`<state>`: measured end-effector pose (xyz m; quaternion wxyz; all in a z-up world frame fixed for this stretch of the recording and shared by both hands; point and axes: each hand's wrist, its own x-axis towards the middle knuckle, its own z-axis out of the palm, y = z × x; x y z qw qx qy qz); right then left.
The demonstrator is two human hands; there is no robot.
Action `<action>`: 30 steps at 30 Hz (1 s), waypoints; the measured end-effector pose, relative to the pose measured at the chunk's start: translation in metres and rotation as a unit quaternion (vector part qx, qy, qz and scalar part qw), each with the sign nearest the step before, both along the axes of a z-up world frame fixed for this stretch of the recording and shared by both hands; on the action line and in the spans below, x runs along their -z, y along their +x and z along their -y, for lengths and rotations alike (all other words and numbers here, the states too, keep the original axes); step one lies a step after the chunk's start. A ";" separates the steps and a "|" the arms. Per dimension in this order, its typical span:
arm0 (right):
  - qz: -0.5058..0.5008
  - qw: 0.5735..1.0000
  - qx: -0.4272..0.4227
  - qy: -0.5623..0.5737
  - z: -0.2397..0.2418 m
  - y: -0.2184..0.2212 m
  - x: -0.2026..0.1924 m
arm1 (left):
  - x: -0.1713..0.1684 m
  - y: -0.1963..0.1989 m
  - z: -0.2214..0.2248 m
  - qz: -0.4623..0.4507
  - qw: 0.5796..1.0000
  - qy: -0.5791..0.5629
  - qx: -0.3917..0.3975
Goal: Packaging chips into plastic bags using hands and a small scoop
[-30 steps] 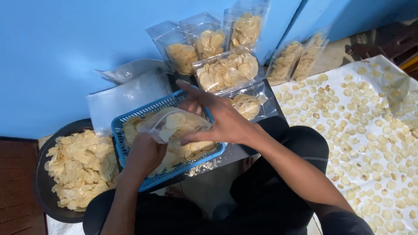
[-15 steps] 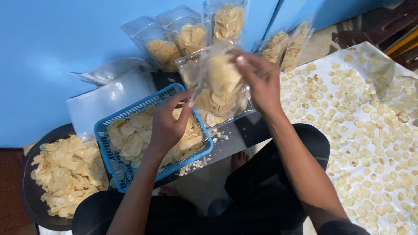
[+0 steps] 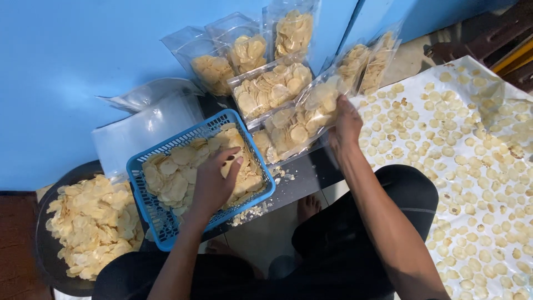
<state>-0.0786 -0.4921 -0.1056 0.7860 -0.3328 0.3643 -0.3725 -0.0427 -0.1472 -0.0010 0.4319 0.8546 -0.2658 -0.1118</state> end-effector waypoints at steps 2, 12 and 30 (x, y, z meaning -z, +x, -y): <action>-0.013 1.000 -0.012 0.022 -0.015 0.003 0.007 | 0.002 -0.005 0.002 0.006 1.000 0.003 0.009; -0.124 0.992 0.016 -0.027 -0.035 0.012 0.050 | 0.012 -0.028 0.010 0.140 0.984 0.054 0.091; -0.417 0.830 -0.244 -0.278 0.033 -0.003 0.022 | 0.036 -0.029 0.018 0.243 0.963 0.052 0.103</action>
